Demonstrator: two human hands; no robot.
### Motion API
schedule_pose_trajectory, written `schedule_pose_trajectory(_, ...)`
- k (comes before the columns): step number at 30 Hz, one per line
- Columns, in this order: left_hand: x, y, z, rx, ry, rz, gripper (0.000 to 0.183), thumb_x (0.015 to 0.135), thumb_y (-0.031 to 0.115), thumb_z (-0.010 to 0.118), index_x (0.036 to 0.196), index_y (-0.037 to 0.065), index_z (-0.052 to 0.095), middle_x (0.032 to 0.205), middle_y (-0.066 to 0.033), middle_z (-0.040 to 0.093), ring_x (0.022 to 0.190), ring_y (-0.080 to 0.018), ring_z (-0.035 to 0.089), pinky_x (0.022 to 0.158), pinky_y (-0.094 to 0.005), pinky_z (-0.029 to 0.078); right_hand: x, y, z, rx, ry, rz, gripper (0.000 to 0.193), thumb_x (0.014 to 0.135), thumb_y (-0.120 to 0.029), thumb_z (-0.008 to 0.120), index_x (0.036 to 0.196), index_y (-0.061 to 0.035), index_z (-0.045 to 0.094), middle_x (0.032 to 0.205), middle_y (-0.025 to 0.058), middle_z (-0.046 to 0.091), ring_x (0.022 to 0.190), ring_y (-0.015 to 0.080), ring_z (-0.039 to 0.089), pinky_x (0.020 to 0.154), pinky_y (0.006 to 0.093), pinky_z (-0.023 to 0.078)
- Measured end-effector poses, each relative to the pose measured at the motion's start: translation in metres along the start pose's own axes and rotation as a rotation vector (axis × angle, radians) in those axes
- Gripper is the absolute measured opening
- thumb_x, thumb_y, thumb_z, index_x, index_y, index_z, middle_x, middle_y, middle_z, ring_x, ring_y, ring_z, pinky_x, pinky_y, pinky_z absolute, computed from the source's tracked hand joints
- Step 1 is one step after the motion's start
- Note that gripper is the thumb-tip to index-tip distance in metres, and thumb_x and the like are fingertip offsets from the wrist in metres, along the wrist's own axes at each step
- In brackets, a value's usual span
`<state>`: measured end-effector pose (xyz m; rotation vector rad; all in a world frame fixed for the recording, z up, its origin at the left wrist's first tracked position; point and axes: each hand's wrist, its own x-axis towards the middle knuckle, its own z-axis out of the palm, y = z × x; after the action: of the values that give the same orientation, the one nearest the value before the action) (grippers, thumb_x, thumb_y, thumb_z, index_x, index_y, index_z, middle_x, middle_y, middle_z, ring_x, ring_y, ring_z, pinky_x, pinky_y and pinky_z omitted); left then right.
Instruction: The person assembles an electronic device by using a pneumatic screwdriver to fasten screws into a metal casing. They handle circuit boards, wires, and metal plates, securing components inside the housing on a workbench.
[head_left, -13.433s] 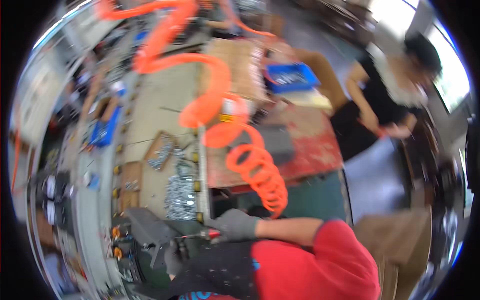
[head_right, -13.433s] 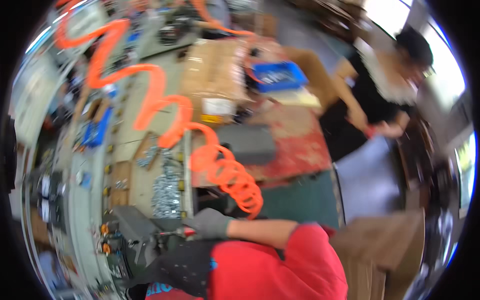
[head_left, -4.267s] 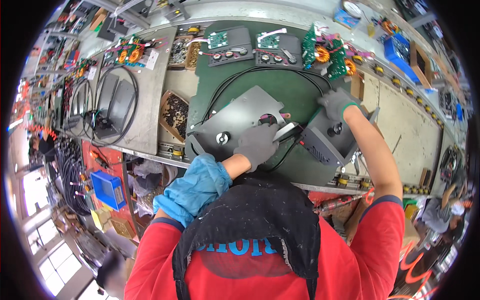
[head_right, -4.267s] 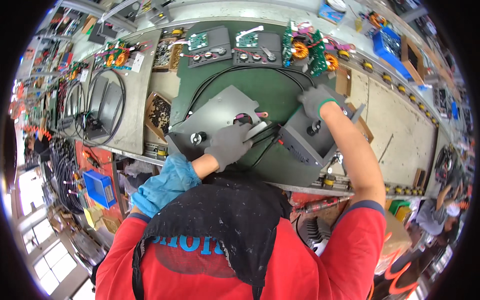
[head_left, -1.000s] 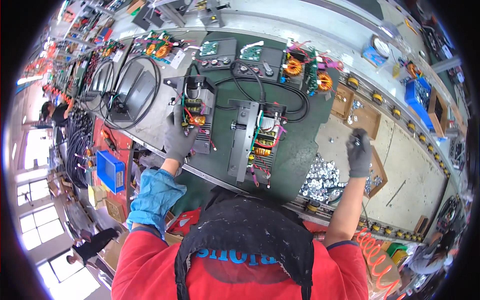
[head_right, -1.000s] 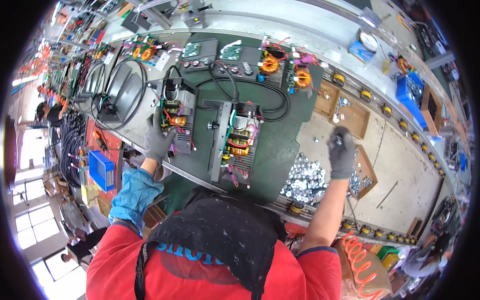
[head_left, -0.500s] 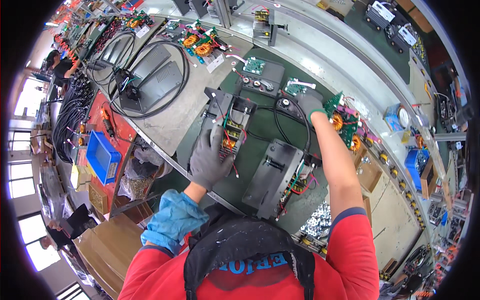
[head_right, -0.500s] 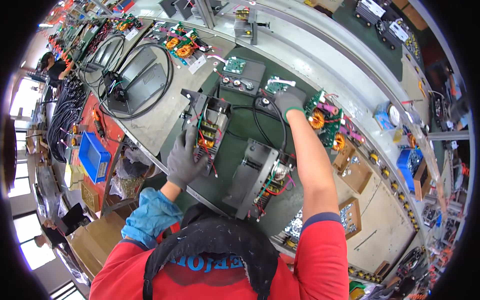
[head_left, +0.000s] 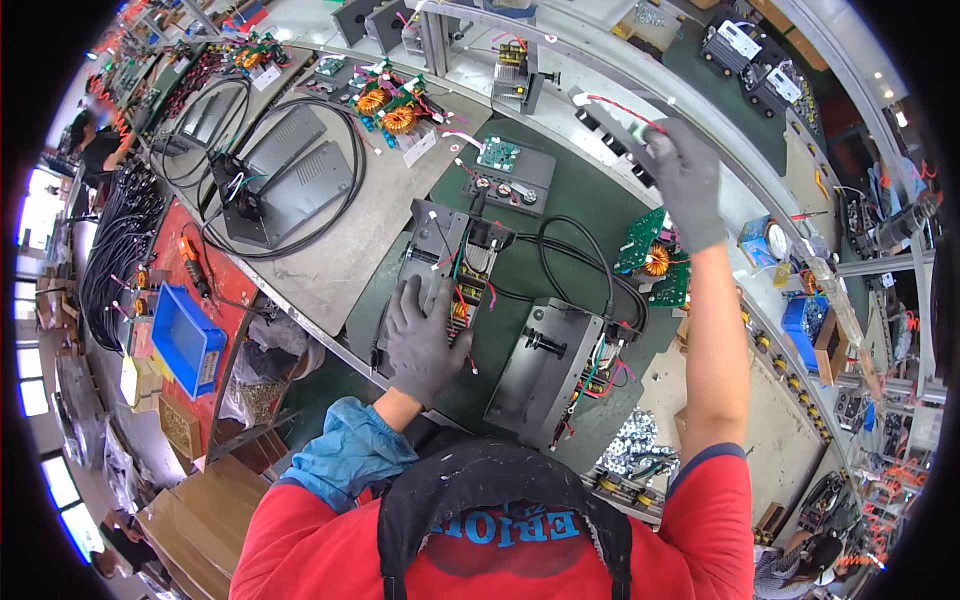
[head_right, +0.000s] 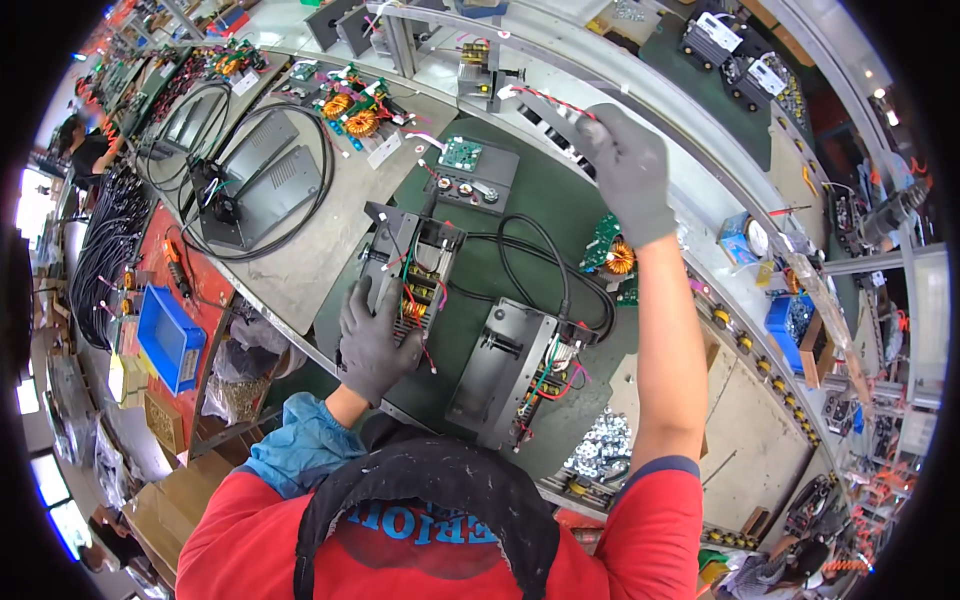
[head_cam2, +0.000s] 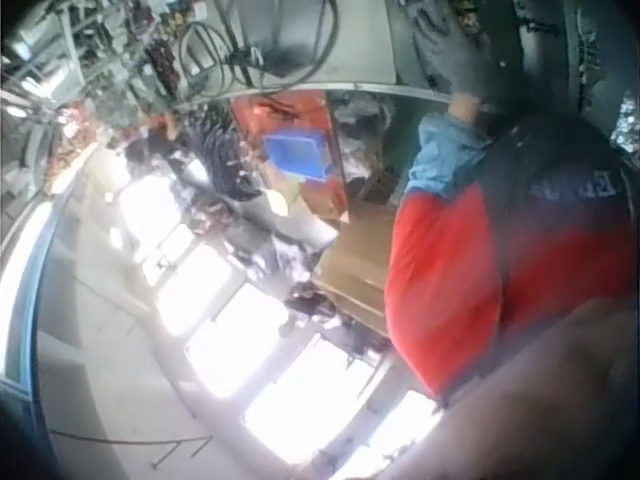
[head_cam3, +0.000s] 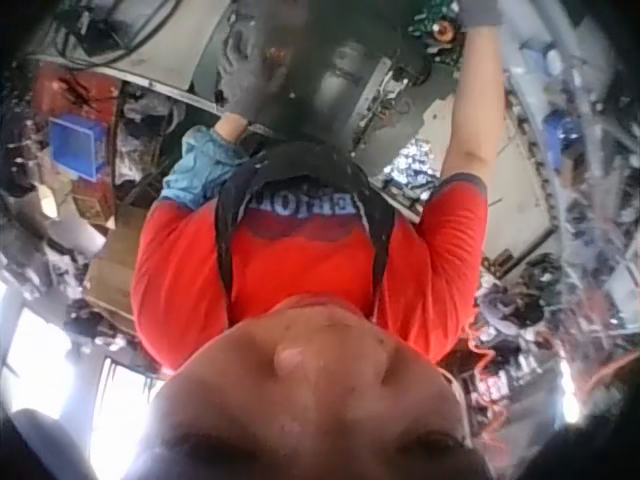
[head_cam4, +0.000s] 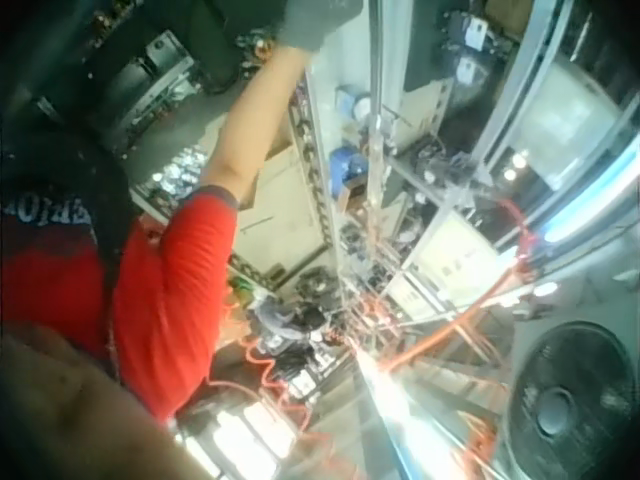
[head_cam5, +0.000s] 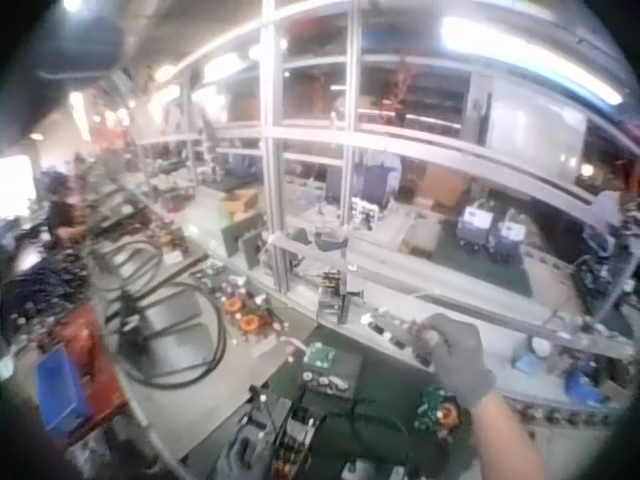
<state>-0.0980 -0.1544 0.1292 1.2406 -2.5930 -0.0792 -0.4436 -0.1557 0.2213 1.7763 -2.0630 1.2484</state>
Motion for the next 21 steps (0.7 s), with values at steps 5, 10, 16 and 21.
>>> schedule_pose_trajectory(5, 0.023, 0.035, -0.021, -0.762, 0.117, -0.037, 0.046, 0.077, 0.017, 0.065, 0.122, 0.011, 0.056, 0.121, -0.0204, 0.049, 0.107, -0.0336, 0.053, 0.087, -0.0436, 0.045, -0.039, -0.072, -0.087, 0.417, 0.315, 0.023, 0.029, 0.094, -0.029, 0.053, 0.093, -0.0017, 0.063, 0.076, 0.006, 0.06, 0.059, 0.008, 0.046, 0.051, 0.0257, 0.035)
schedule_pose_trajectory(10, 0.058, 0.106, -0.001, -2.106, -0.843, 0.041, 0.057, 0.091, 0.041, 0.05, 0.134, 0.006, 0.04, 0.132, -0.0146, 0.047, 0.113, -0.0279, 0.05, 0.097, -0.0428, 0.04, -0.099, -0.097, -0.116, 0.829, 0.447, -0.013, 0.039, 0.093, -0.041, 0.053, 0.087, -0.0026, 0.055, 0.063, 0.0017, 0.043, 0.054, 0.0112, 0.038, 0.053, 0.0263, 0.032)
schedule_pose_trajectory(16, 0.013, 0.164, -0.022, -1.711, -1.2, 0.394, 0.055, 0.092, 0.037, 0.052, 0.135, 0.005, 0.043, 0.134, -0.0153, 0.046, 0.11, -0.0275, 0.052, 0.097, -0.0354, 0.041, -0.218, -0.094, -0.113, 0.417, 0.544, 0.328, 0.048, 0.088, -0.048, 0.058, 0.092, -0.0007, 0.062, 0.08, 0.0013, 0.058, 0.069, 0.0065, 0.048, 0.062, 0.023, 0.038)
schedule_pose_trajectory(21, -0.055, 0.142, -0.039, -1.834, -1.236, -0.016, 0.067, 0.085, 0.013, 0.06, 0.143, 0.004, 0.027, 0.131, -0.013, 0.044, 0.123, -0.0254, 0.044, 0.1, -0.0344, 0.039, -0.294, -0.096, -0.089, 0.446, 0.532, 0.792, 0.045, 0.09, -0.047, 0.055, 0.091, -0.0024, 0.062, 0.071, -0.0015, 0.05, 0.065, 0.0082, 0.044, 0.058, 0.0241, 0.034)
